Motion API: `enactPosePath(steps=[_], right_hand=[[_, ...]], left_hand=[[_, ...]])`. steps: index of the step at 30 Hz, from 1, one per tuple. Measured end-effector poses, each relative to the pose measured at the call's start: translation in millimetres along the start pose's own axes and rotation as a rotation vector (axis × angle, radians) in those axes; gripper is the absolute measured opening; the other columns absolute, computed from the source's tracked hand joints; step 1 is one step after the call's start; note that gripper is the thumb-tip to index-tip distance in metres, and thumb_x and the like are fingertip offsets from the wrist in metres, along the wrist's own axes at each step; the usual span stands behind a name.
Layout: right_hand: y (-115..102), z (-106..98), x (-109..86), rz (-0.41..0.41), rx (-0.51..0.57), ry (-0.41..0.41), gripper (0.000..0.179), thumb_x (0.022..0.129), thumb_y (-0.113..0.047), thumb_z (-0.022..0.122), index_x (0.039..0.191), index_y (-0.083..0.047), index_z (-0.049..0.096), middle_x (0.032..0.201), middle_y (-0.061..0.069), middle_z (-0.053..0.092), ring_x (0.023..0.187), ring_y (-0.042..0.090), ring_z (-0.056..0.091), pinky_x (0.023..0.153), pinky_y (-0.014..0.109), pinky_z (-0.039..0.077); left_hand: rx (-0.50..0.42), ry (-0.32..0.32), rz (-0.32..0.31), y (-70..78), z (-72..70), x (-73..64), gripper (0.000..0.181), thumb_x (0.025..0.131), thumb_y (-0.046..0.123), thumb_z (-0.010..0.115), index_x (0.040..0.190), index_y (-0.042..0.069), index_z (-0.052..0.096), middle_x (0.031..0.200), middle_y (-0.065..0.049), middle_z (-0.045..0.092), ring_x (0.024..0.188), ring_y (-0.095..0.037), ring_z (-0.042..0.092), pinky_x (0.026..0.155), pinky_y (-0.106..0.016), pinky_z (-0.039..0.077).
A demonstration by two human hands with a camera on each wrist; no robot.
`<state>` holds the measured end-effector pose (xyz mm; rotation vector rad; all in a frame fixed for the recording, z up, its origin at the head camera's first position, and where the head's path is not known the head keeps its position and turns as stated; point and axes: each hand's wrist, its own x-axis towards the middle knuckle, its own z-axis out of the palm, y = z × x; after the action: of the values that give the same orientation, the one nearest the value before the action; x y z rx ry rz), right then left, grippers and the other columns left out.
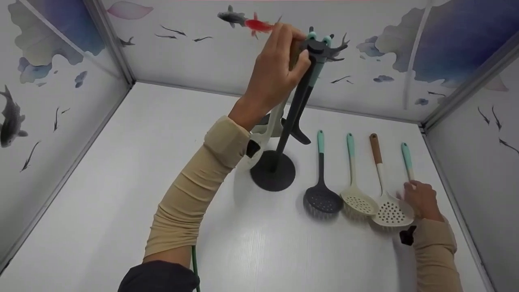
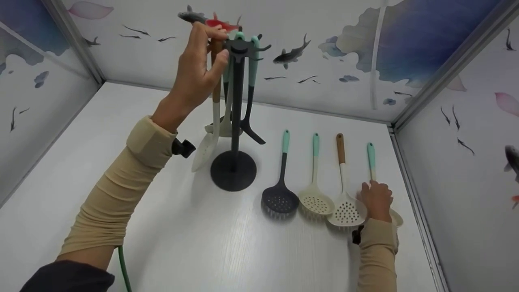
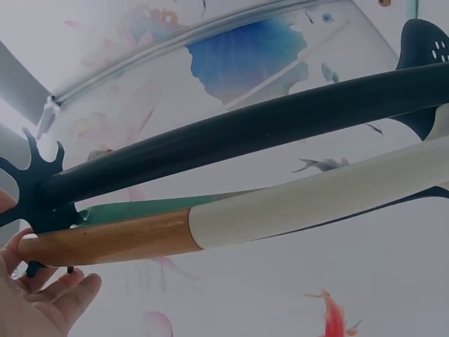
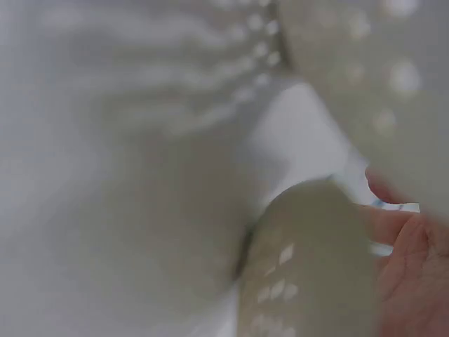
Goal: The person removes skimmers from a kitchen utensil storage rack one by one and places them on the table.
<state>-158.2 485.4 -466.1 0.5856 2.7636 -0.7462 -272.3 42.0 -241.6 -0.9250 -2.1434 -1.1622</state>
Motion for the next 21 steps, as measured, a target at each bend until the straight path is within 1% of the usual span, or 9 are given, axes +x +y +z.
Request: enactPosePath(steps=[2,4,7,9,12,16,17,19,21], right_hand=[[-17.6,-3.5,0.4,-0.067,0.006,0.061,0.060,0.100,-0.031,0.024,0.137,0.017,0.024,0.137,0.043,0.022,0.126,0.058,0.019,0.104,0.063,0.021],[-41.1,-7.4,-2.3,-0.159,0.037,0.127,0.058,0.101,-0.028,0.027,0.136,0.017,0.025,0.137,0.044,0.021,0.128,0.057,0.018,0.105,0.063,0.019],[-88.5,-12.9,-16.9,-0.338,0.103,0.216,0.056,0.101,-0.026,0.033,0.138,0.016,0.025,0.139,0.042,0.019,0.131,0.056,0.016,0.106,0.064,0.016],[-126.1,-16.6,-32.6,-0.458,0.141,0.267,0.055,0.101,-0.025,0.037,0.139,0.013,0.025,0.142,0.039,0.019,0.133,0.053,0.016,0.106,0.063,0.016],[-184.2,-22.8,-61.7,-0.627,0.190,0.315,0.055,0.100,-0.024,0.042,0.143,0.006,0.025,0.147,0.031,0.020,0.134,0.048,0.022,0.105,0.062,0.022],[-252.8,-34.1,-99.7,-0.844,0.241,0.414,0.053,0.099,-0.022,0.045,0.144,0.000,0.028,0.149,0.021,0.024,0.137,0.035,0.026,0.109,0.053,0.025],[-267.6,-37.3,-107.1,-0.897,0.240,0.450,0.052,0.098,-0.022,0.045,0.143,0.001,0.030,0.149,0.020,0.025,0.139,0.032,0.023,0.111,0.049,0.023],[-294.8,-43.6,-118.6,-0.963,0.214,0.524,0.051,0.098,-0.023,0.045,0.140,0.003,0.033,0.149,0.019,0.026,0.140,0.028,0.022,0.114,0.043,0.021],[-317.9,-48.7,-125.5,-0.974,0.169,0.580,0.047,0.099,-0.026,0.044,0.134,0.005,0.039,0.150,0.019,0.025,0.141,0.027,0.021,0.115,0.038,0.021]], left_hand=[[0.002,-0.005,0.002,1.1,1.6,0.3,0.029,0.094,0.023,0.041,0.115,0.003,0.044,0.105,-0.009,0.041,0.094,-0.013,0.046,0.080,-0.012,0.040],[0.001,-0.002,0.002,1.5,2.7,0.7,0.028,0.094,0.023,0.041,0.115,0.003,0.044,0.106,-0.009,0.041,0.095,-0.013,0.046,0.081,-0.011,0.040],[0.004,-0.003,0.009,1.5,3.4,1.3,0.028,0.095,0.023,0.041,0.114,0.003,0.044,0.105,-0.009,0.040,0.095,-0.014,0.046,0.080,-0.012,0.040],[0.003,-0.005,0.011,1.5,3.4,1.6,0.029,0.095,0.023,0.041,0.115,0.003,0.044,0.106,-0.009,0.040,0.095,-0.014,0.045,0.080,-0.012,0.040],[0.001,-0.011,0.005,1.6,3.2,1.5,0.029,0.094,0.024,0.041,0.115,0.004,0.044,0.105,-0.009,0.040,0.094,-0.013,0.045,0.079,-0.012,0.040],[0.004,-0.011,0.006,0.9,2.7,1.2,0.029,0.094,0.025,0.041,0.115,0.004,0.045,0.104,-0.008,0.041,0.092,-0.013,0.044,0.076,-0.014,0.039],[0.004,-0.011,0.008,0.5,2.4,1.2,0.029,0.094,0.025,0.041,0.115,0.005,0.045,0.104,-0.008,0.041,0.091,-0.013,0.044,0.076,-0.014,0.039],[0.000,-0.010,0.010,-0.5,1.7,1.0,0.030,0.094,0.025,0.041,0.116,0.004,0.045,0.105,-0.008,0.041,0.092,-0.013,0.044,0.077,-0.014,0.040],[-0.004,-0.006,0.002,-1.9,0.7,0.7,0.030,0.094,0.025,0.042,0.116,0.005,0.045,0.105,-0.008,0.041,0.092,-0.013,0.044,0.078,-0.014,0.040]])
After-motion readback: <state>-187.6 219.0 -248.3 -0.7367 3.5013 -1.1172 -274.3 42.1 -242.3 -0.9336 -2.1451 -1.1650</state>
